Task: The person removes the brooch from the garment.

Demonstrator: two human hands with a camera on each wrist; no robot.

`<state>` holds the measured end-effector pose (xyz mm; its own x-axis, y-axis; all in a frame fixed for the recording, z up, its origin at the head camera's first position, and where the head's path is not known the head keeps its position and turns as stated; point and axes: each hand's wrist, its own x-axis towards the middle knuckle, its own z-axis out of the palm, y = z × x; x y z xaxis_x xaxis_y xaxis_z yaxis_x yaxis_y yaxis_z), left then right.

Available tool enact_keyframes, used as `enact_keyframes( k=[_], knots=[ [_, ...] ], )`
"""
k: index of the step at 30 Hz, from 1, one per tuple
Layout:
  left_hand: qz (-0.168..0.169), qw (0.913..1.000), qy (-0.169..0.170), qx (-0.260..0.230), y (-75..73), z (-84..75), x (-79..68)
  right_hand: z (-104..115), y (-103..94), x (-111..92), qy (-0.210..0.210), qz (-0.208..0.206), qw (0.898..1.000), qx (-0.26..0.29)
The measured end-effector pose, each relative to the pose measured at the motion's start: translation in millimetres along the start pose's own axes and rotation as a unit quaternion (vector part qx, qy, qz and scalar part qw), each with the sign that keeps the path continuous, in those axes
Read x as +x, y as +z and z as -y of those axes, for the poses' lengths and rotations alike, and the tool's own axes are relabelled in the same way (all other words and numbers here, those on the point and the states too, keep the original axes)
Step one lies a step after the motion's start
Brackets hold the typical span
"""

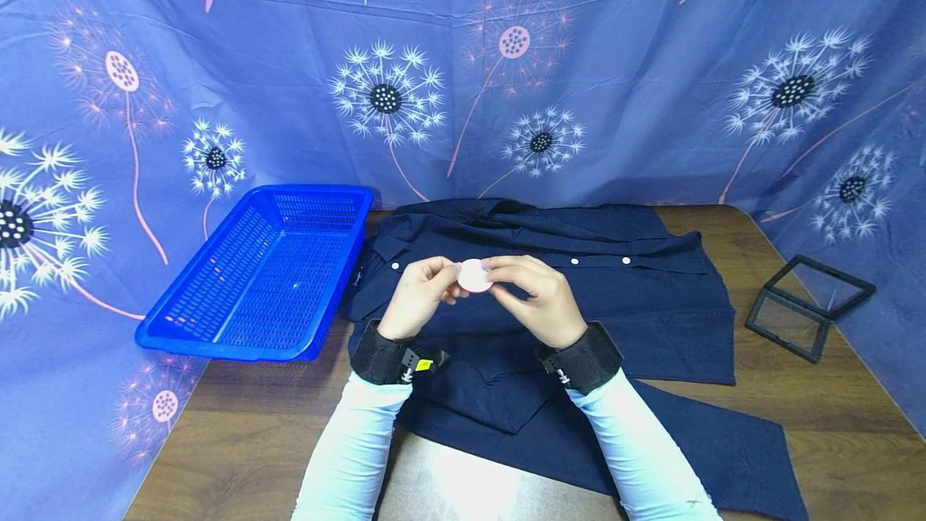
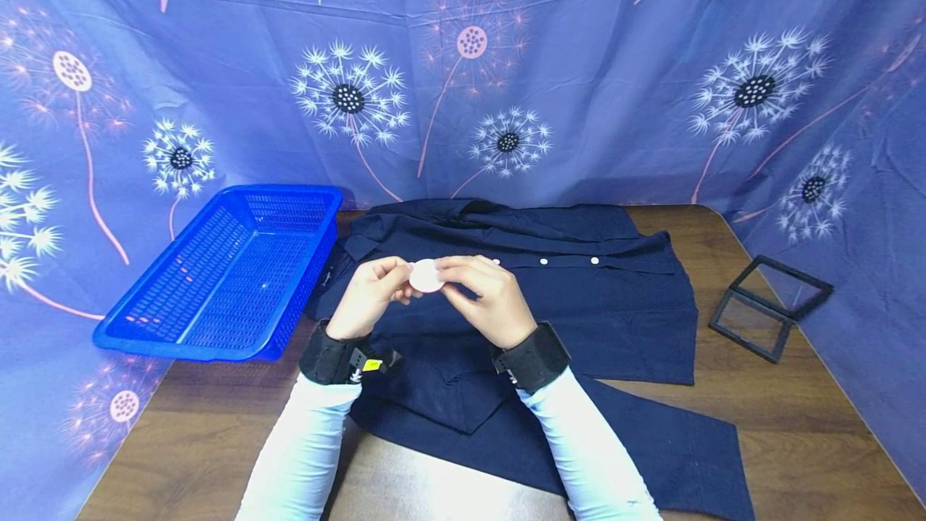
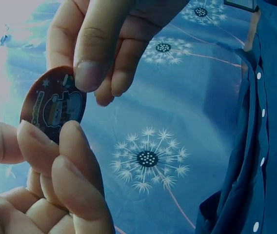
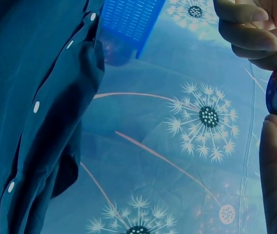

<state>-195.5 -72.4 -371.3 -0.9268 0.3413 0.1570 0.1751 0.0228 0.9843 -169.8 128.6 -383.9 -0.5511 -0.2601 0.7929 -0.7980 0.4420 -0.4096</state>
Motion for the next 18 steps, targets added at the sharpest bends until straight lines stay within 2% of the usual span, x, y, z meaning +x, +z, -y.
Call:
enact_keyframes(
  k=[18],
  knots=[
    [0.014, 0.9998, -0.010, -0.014, 1.5, 3.4, 2.9, 1.5, -2.1, 1.4, -0.026, -0.016, 0.999, -0.011]
  ],
)
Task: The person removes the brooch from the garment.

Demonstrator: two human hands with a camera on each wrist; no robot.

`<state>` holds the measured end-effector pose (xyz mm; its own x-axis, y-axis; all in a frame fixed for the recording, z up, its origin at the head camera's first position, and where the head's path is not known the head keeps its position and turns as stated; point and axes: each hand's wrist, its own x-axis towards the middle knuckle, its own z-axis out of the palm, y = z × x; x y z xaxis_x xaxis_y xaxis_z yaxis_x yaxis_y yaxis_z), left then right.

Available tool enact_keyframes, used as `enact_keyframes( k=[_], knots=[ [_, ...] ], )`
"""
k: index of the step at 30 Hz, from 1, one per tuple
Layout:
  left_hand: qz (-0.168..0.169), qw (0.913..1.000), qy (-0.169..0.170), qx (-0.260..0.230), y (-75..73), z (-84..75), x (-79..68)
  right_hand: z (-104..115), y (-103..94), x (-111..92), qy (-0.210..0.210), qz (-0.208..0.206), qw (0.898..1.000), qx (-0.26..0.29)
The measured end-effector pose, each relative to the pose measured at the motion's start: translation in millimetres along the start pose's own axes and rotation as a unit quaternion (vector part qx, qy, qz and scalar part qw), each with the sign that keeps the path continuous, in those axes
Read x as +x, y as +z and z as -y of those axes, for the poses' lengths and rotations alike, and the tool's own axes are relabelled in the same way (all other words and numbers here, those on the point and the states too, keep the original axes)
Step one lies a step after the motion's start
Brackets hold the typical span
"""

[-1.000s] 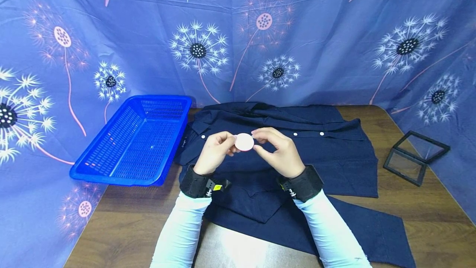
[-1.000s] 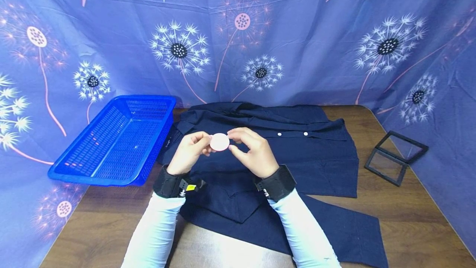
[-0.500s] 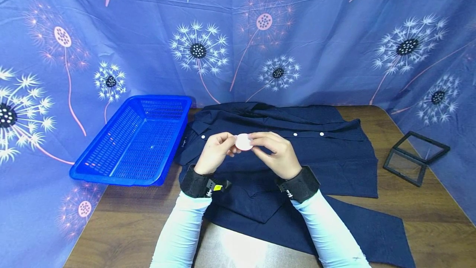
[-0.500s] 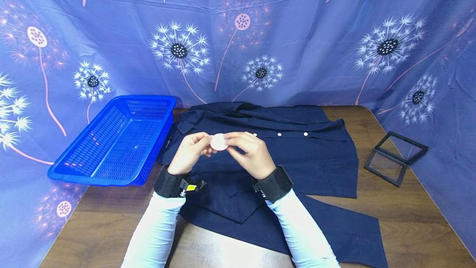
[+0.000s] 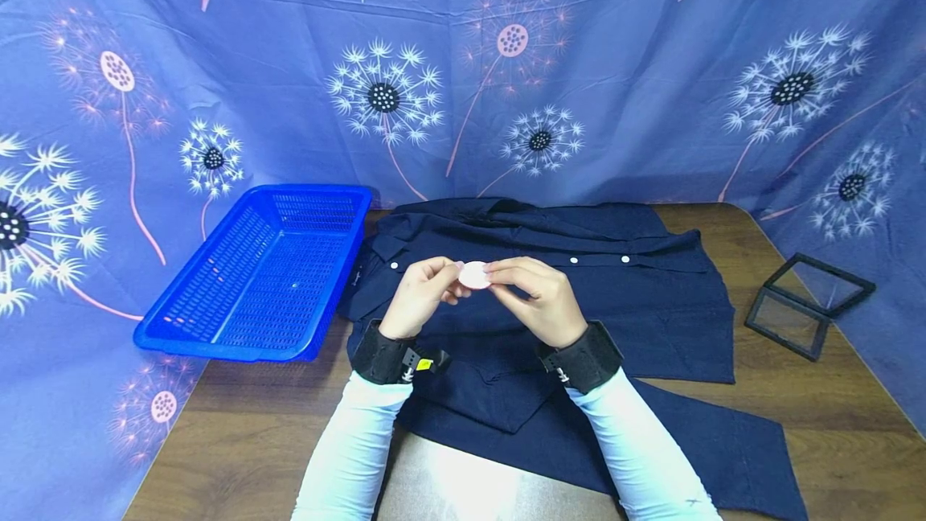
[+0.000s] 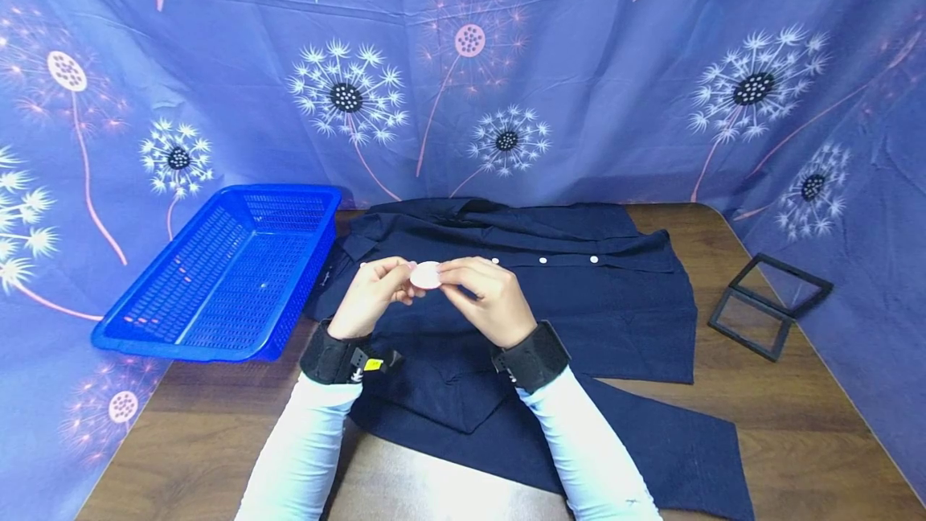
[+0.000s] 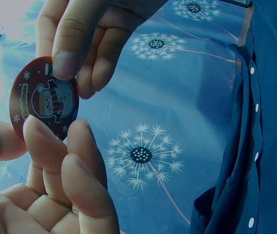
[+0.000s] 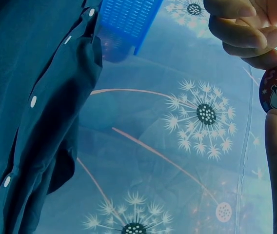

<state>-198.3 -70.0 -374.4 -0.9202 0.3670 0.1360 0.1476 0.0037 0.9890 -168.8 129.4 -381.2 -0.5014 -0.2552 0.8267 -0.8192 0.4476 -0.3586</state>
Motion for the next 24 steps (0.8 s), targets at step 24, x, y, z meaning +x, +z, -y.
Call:
enact_keyframes(
  k=[24],
  knots=[
    [-0.003, 0.9994, 0.010, 0.033, 3.5, 0.5, -1.3, -5.0, -3.5, 1.9, 0.016, -0.027, 0.999, -0.004]
  ],
)
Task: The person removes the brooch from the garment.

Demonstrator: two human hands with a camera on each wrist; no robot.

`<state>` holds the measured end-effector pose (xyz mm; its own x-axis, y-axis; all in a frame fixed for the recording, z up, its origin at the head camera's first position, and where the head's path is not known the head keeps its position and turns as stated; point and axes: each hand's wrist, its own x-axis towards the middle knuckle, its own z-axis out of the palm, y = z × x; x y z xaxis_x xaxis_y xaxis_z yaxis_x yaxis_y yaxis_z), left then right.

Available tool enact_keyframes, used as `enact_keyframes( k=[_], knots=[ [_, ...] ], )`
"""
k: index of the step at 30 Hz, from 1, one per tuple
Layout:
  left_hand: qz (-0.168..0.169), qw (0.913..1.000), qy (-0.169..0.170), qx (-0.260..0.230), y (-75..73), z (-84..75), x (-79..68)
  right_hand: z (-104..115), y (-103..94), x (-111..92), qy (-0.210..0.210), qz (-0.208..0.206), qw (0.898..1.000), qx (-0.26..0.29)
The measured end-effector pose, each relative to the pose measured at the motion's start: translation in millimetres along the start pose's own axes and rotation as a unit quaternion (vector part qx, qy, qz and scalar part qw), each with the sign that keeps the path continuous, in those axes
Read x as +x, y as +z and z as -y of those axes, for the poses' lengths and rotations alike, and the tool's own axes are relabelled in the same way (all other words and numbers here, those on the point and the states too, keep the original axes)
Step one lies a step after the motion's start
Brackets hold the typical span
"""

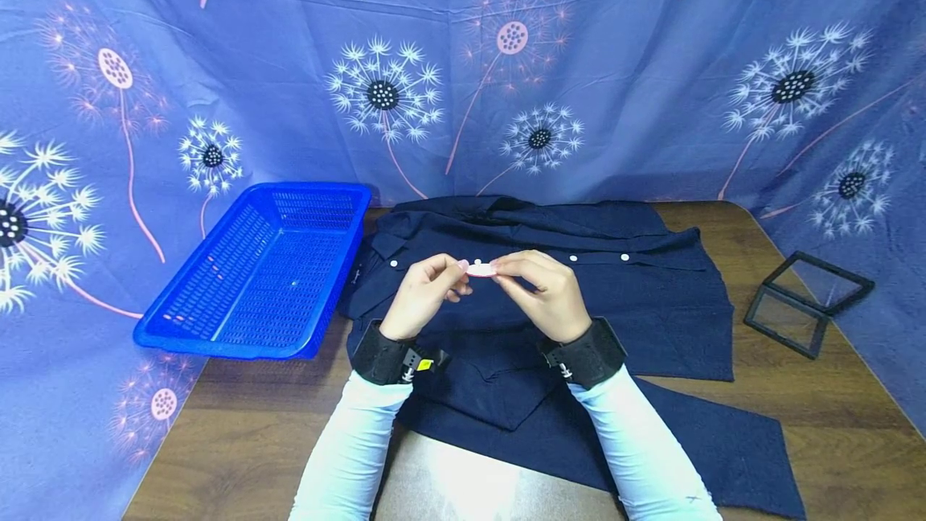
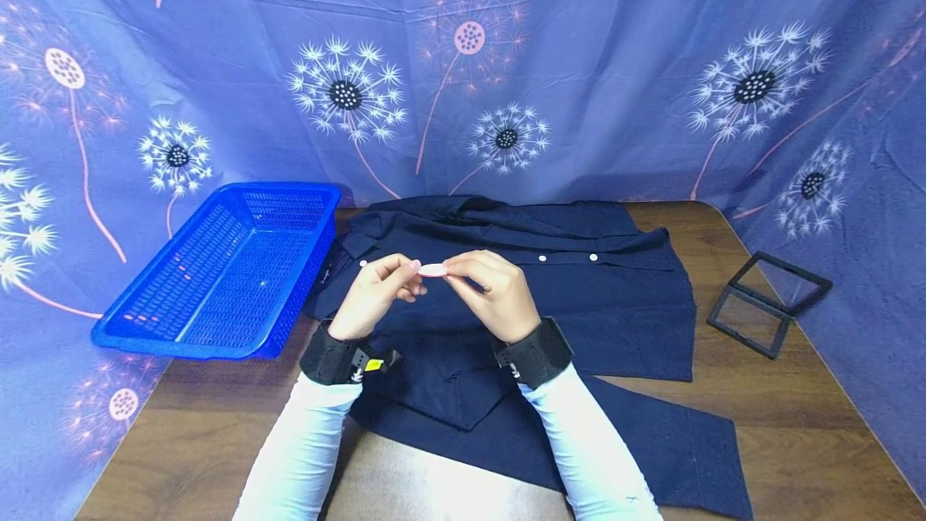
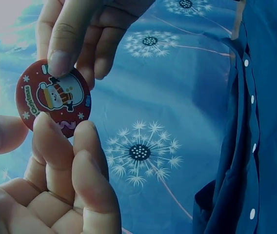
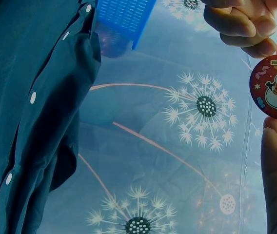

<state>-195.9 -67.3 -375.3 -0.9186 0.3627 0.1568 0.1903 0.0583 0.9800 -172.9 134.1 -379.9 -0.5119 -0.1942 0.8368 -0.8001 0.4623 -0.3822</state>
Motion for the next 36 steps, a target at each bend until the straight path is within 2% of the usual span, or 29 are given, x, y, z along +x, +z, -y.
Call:
enact_keyframes(
  k=[8, 16, 22, 26, 30, 36],
  knots=[
    [-0.002, 0.9995, 0.007, 0.032, 2.0, -2.9, -1.6, -1.0, -2.4, 1.1, 0.019, -0.003, 1.000, 0.022],
    [0.018, 0.9957, 0.034, 0.084, 3.8, 3.2, -5.1, -8.4, -9.4, -3.9, 0.032, -0.007, 0.999, 0.019],
    [0.003, 0.9905, 0.048, 0.129, 2.7, 7.9, -11.0, -14.0, -18.0, -9.2, 0.069, -0.016, 0.997, 0.032],
    [-0.018, 0.9806, 0.059, 0.186, -0.1, 12.7, -16.4, -17.4, -25.3, -13.2, 0.106, -0.027, 0.993, 0.041],
    [-0.037, 0.9641, 0.076, 0.252, -4.4, 18.2, -20.7, -23.0, -34.6, -17.0, 0.139, -0.040, 0.988, 0.056],
    [-0.051, 0.9420, 0.088, 0.320, -13.8, 27.4, -25.5, -28.5, -52.5, -20.4, 0.179, -0.072, 0.973, 0.126]
  ],
)
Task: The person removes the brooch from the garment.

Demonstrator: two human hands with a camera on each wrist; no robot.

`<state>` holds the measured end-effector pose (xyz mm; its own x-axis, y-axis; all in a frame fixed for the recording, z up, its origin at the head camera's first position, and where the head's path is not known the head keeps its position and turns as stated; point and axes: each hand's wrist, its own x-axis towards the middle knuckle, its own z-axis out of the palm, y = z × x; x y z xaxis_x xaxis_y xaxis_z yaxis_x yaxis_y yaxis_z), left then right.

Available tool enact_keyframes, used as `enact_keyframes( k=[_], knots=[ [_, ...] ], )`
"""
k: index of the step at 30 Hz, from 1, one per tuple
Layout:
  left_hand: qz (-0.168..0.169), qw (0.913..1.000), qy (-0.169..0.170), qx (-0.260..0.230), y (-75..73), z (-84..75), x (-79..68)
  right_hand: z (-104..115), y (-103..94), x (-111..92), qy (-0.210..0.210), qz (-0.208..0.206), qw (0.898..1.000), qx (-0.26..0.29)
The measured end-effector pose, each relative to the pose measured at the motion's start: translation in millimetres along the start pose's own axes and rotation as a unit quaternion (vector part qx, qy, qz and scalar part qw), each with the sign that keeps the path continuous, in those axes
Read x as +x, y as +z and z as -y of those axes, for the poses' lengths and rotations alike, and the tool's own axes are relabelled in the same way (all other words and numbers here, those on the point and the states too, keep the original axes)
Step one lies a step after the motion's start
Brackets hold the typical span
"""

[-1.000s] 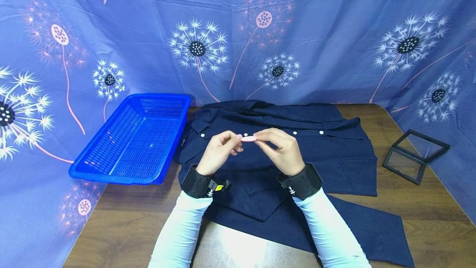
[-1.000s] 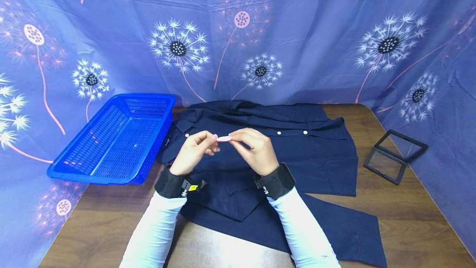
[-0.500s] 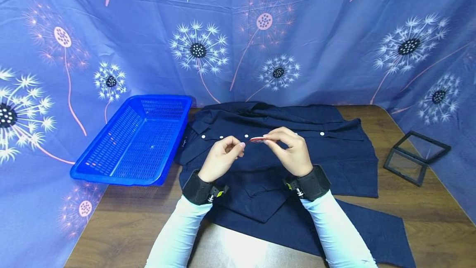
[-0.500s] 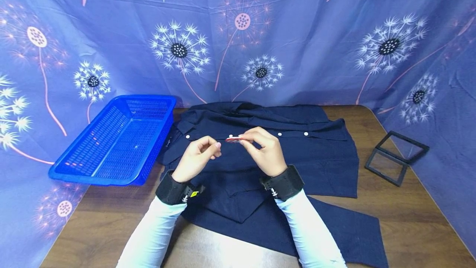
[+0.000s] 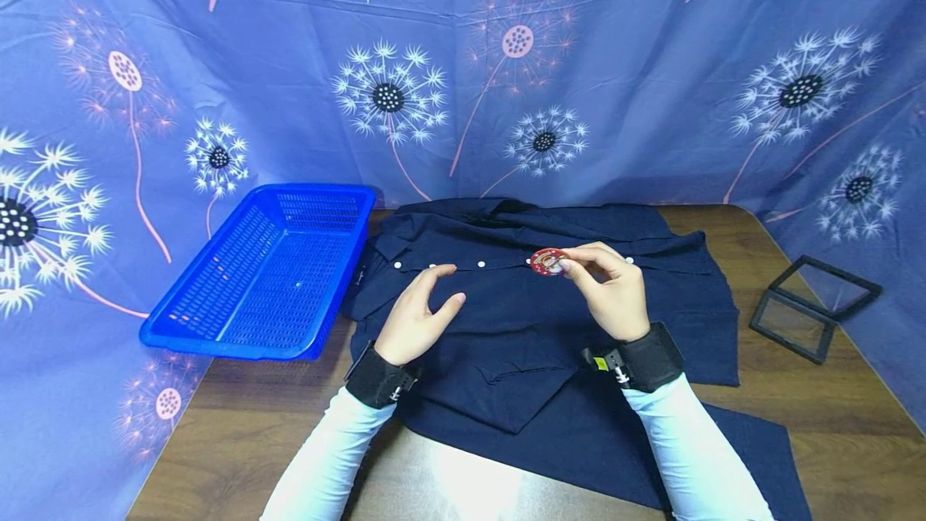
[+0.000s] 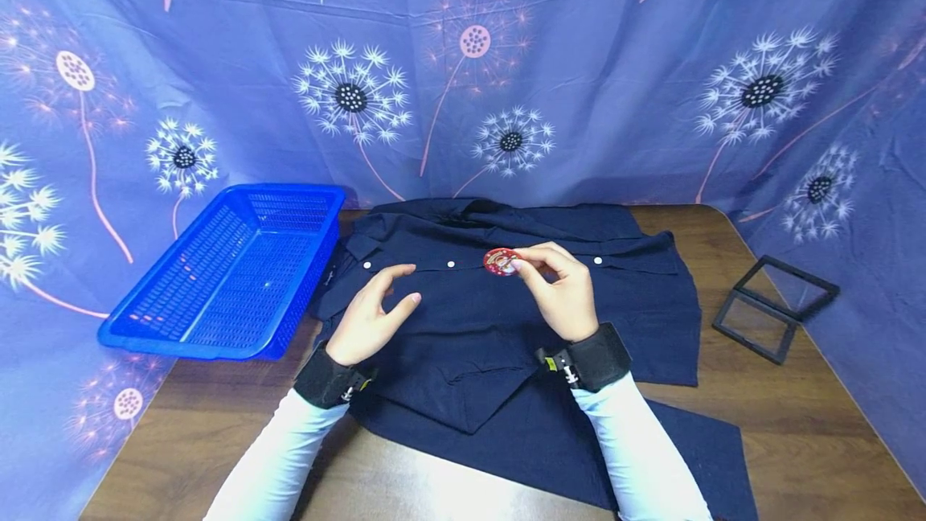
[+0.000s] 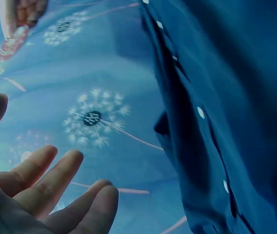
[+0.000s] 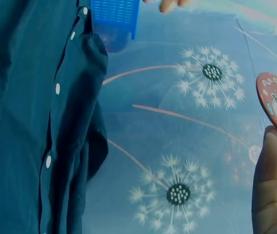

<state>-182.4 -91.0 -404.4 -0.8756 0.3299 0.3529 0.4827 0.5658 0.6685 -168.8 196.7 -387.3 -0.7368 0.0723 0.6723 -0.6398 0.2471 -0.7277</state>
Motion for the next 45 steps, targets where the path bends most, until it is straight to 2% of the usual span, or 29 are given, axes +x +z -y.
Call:
enact_keyframes(
  k=[4, 7, 10, 13, 17, 27, 32, 35, 45],
  knots=[
    [-0.004, 0.9991, 0.016, 0.040, -3.0, 9.3, -3.8, 0.6, -14.0, 1.8, 0.006, -0.021, 0.999, 0.040],
    [-0.002, 0.9959, 0.010, 0.090, -5.7, 16.4, -6.9, -1.0, -25.5, 2.4, 0.009, -0.035, 0.998, 0.053],
    [0.018, 0.9890, -0.022, 0.145, -7.7, 23.7, -10.1, -3.9, -37.6, 1.3, 0.017, -0.047, 0.998, 0.044],
    [0.054, 0.9801, -0.062, 0.181, -8.9, 30.5, -13.9, -6.8, -50.3, -1.4, 0.029, -0.058, 0.997, 0.030],
    [0.093, 0.9709, -0.090, 0.202, -10.7, 37.3, -18.9, -10.3, -67.9, -6.3, 0.049, -0.074, 0.996, 0.026],
    [0.148, 0.9572, -0.097, 0.229, -12.3, 49.4, -22.5, -24.0, -113.8, -19.6, 0.076, -0.125, 0.988, 0.044],
    [0.185, 0.9495, -0.117, 0.225, -12.6, 57.0, -21.1, -28.5, -135.9, -26.0, 0.106, -0.174, 0.978, 0.047],
    [0.197, 0.9453, -0.130, 0.225, -12.0, 59.7, -21.0, -31.7, -151.0, -30.2, 0.132, -0.198, 0.971, 0.028],
    [0.246, 0.9314, -0.143, 0.227, -10.3, 62.2, -17.2, -30.0, -197.4, -38.4, 0.238, -0.284, 0.929, 0.021]
  ],
)
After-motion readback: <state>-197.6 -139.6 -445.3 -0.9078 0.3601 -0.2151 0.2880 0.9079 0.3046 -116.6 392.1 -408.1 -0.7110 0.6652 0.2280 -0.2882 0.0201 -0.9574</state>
